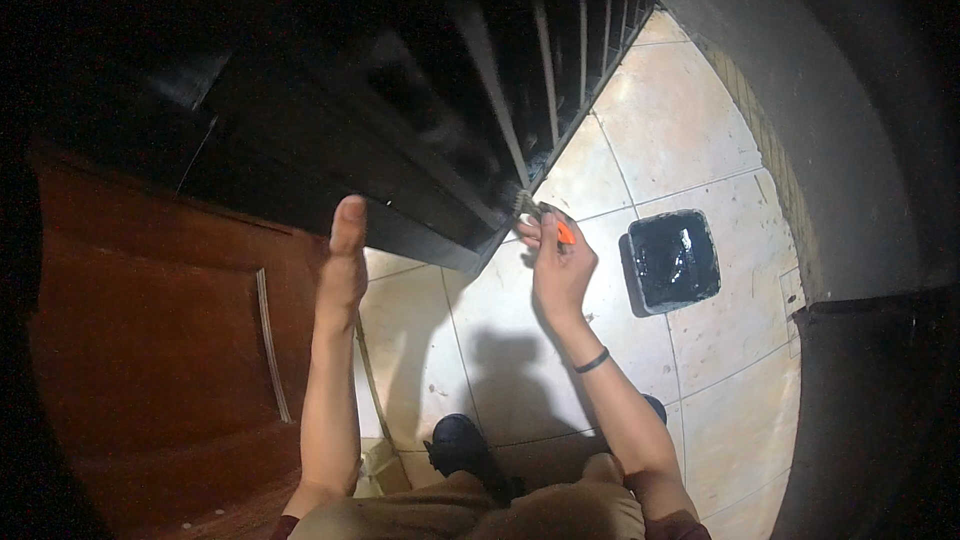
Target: The person paints a black metal gate using a brush and a small container of black paint, applying paint to the vertical bars and the bottom frame.
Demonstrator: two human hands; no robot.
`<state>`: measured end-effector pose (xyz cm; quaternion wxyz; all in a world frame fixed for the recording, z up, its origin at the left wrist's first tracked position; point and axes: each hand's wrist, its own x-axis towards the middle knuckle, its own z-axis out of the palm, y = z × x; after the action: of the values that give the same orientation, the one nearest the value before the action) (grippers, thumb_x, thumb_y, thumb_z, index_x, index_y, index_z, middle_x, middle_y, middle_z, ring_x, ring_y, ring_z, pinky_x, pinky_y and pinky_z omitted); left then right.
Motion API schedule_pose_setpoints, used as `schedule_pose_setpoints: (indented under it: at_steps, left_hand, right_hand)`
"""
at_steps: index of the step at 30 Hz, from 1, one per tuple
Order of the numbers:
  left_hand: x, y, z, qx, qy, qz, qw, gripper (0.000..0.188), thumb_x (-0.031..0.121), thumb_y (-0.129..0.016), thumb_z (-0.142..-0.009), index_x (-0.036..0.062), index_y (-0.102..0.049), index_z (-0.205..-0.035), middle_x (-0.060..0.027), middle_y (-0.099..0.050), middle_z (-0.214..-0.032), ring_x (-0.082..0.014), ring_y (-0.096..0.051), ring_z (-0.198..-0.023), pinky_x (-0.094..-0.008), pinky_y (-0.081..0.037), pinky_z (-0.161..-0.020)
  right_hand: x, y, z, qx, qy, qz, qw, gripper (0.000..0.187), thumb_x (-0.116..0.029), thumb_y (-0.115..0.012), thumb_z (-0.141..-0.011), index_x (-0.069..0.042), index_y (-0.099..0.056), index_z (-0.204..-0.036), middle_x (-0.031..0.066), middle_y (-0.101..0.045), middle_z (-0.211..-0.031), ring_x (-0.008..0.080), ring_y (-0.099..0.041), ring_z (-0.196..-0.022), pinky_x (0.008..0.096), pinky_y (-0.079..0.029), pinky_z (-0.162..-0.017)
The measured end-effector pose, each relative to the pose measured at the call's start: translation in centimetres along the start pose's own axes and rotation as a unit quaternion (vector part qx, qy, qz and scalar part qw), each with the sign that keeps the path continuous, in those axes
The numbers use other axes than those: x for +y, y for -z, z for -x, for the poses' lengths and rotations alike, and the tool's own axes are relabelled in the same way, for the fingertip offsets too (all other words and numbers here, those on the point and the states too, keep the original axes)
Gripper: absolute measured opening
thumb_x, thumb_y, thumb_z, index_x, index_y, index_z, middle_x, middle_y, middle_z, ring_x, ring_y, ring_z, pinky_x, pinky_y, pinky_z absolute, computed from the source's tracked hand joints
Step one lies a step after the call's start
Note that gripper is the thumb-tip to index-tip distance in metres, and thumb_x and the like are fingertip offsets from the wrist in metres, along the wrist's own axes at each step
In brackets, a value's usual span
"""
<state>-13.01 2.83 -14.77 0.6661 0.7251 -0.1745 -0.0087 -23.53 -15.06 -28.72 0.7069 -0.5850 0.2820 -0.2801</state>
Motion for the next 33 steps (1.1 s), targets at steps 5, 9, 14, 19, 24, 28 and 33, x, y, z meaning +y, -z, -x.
schedule_pose_setpoints:
  at_steps: [5, 9, 14, 19, 24, 28, 33]
  left_hand:
    - [2.1, -0.7, -0.2, 0.008, -0.053, -0.017, 0.998, 0.047, 0.031, -0.084, -0.084, -0.0002, -0.061, -0.111, -0.0083, -0.069, -0.095, -0.0158, -0.064, -0.087, -0.0291, -0.051, -0.079]
    - [2.2, -1.3, -0.5, 0.005, -0.075, -0.021, 0.997, 0.046, 0.029, -0.084, -0.085, -0.0006, -0.061, -0.111, -0.0084, -0.07, -0.093, -0.0157, -0.065, -0.083, -0.0278, -0.052, -0.076]
    - [2.8, -0.5, -0.7, 0.005, -0.091, -0.033, 0.995, 0.047, 0.029, -0.083, -0.085, -0.0012, -0.06, -0.113, -0.0102, -0.07, -0.094, -0.0166, -0.065, -0.084, -0.0286, -0.053, -0.078]
    - [3.0, -0.5, -1.0, -0.022, -0.075, -0.052, 0.996, 0.055, 0.038, -0.082, -0.085, -0.0017, -0.059, -0.116, -0.0154, -0.072, -0.097, -0.0208, -0.07, -0.087, -0.0305, -0.055, -0.078]
    - [2.5, -0.4, -1.2, -0.014, -0.112, -0.064, 0.991, 0.056, 0.039, -0.082, -0.085, -0.0013, -0.059, -0.116, -0.0151, -0.073, -0.096, -0.0218, -0.071, -0.086, -0.0307, -0.055, -0.077]
    - [2.8, -0.7, -1.0, -0.017, -0.082, -0.062, 0.995, 0.057, 0.04, -0.082, -0.085, -0.0018, -0.059, -0.116, -0.0144, -0.072, -0.095, -0.0211, -0.07, -0.084, -0.0307, -0.055, -0.077]
    - [2.6, -0.5, -1.0, -0.005, -0.111, -0.048, 0.993, 0.058, 0.042, -0.081, -0.085, -0.0021, -0.06, -0.115, -0.0136, -0.072, -0.094, -0.0201, -0.068, -0.085, -0.0303, -0.054, -0.078]
  right_hand:
    - [-0.5, 1.9, 1.5, -0.087, 0.326, 0.35, 0.874, 0.014, -0.009, -0.065, -0.095, 0.004, -0.065, -0.102, 0.0194, -0.07, -0.091, 0.0373, -0.07, -0.077, 0.0401, -0.056, -0.066]
    - [-1.5, 0.8, -0.5, -0.18, 0.402, 0.448, 0.778, 0.021, -0.013, -0.069, -0.092, 0.003, -0.064, -0.105, 0.0187, -0.069, -0.093, 0.0332, -0.069, -0.079, 0.0396, -0.056, -0.067]
    - [-8.3, -0.2, -0.4, -0.115, 0.569, 0.433, 0.69, 0.036, -0.012, -0.076, -0.086, 0.007, -0.065, -0.115, 0.0191, -0.07, -0.1, 0.029, -0.07, -0.083, 0.0352, -0.058, -0.071]
    - [-4.5, 1.8, -0.4, -0.16, 0.568, 0.5, 0.634, 0.039, -0.014, -0.07, -0.091, 0.004, -0.063, -0.124, 0.0195, -0.069, -0.109, 0.0289, -0.07, -0.084, 0.0337, -0.058, -0.071]
    - [0.7, 1.7, -0.2, -0.22, 0.445, 0.46, 0.736, 0.022, -0.014, -0.067, -0.093, 0.002, -0.063, -0.109, 0.0182, -0.069, -0.102, 0.033, -0.069, -0.076, 0.0398, -0.057, -0.065]
    - [0.5, 2.3, -1.7, -0.215, 0.38, 0.441, 0.784, 0.016, -0.013, -0.066, -0.095, 0.002, -0.059, -0.099, 0.0178, -0.067, -0.093, 0.0369, -0.067, -0.075, 0.0427, -0.054, -0.062]
    - [-2.2, 1.9, -0.6, -0.169, 0.467, 0.391, 0.775, 0.016, -0.01, -0.068, -0.092, 0.001, -0.061, -0.103, 0.0176, -0.066, -0.088, 0.0364, -0.067, -0.076, 0.0418, -0.056, -0.062]
